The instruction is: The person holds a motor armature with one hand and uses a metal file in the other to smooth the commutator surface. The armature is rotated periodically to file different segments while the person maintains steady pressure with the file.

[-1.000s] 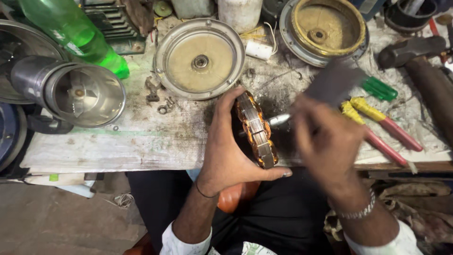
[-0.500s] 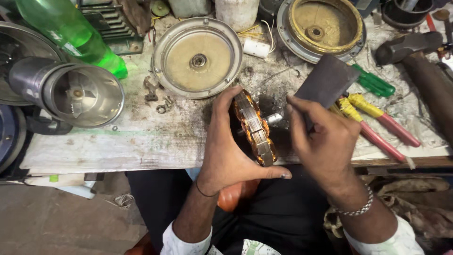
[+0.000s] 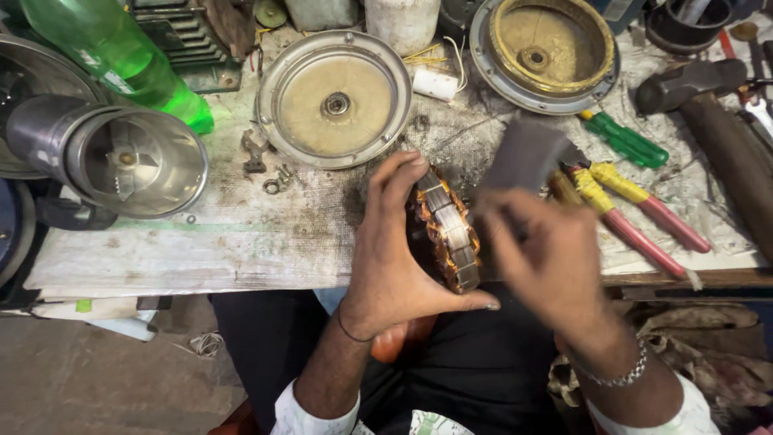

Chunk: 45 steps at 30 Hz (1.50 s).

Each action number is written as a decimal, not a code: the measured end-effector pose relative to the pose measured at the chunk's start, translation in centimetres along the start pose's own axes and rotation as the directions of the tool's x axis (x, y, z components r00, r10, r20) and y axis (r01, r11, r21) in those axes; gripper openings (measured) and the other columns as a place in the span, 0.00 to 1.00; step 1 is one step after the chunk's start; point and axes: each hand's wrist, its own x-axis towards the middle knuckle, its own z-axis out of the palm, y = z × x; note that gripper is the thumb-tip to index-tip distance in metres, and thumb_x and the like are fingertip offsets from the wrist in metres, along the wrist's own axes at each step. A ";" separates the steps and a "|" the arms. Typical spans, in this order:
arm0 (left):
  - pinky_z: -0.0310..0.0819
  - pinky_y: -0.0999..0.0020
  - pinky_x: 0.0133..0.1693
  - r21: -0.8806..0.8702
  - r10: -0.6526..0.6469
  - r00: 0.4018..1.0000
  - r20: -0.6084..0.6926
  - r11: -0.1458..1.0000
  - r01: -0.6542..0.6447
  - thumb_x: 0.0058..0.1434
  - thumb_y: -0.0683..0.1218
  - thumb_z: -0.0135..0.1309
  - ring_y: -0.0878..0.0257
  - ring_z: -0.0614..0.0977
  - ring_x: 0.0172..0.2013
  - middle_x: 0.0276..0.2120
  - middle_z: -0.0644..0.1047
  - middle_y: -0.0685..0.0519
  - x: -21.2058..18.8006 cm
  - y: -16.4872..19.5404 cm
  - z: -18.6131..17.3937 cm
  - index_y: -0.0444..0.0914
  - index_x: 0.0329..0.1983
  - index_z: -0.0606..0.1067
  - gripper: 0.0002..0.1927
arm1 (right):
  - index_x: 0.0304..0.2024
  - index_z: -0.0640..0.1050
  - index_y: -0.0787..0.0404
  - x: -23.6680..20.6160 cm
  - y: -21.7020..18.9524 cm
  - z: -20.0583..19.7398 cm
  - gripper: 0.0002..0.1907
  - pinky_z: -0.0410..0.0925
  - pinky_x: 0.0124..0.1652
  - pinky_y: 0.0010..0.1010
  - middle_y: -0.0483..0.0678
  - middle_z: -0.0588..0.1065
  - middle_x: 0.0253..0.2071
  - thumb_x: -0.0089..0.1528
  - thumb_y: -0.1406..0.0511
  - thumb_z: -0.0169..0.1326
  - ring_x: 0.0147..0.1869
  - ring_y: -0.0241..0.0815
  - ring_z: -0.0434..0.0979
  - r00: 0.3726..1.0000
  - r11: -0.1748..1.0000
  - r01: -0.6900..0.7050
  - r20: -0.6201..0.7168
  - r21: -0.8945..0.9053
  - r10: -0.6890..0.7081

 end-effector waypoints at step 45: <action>0.66 0.46 0.73 -0.103 -0.038 0.999 -0.040 0.994 0.033 0.38 0.50 0.80 0.39 0.62 0.75 0.75 0.52 0.38 -0.4 -0.4 0.7 0.47 0.74 0.51 0.64 | 0.51 0.83 0.64 -0.1 1.4 1.3 0.13 0.73 0.36 0.25 0.52 0.83 0.40 0.63 0.73 0.61 0.36 0.33 0.83 0.984 0.981 0.165 -0.085 0.106 -0.157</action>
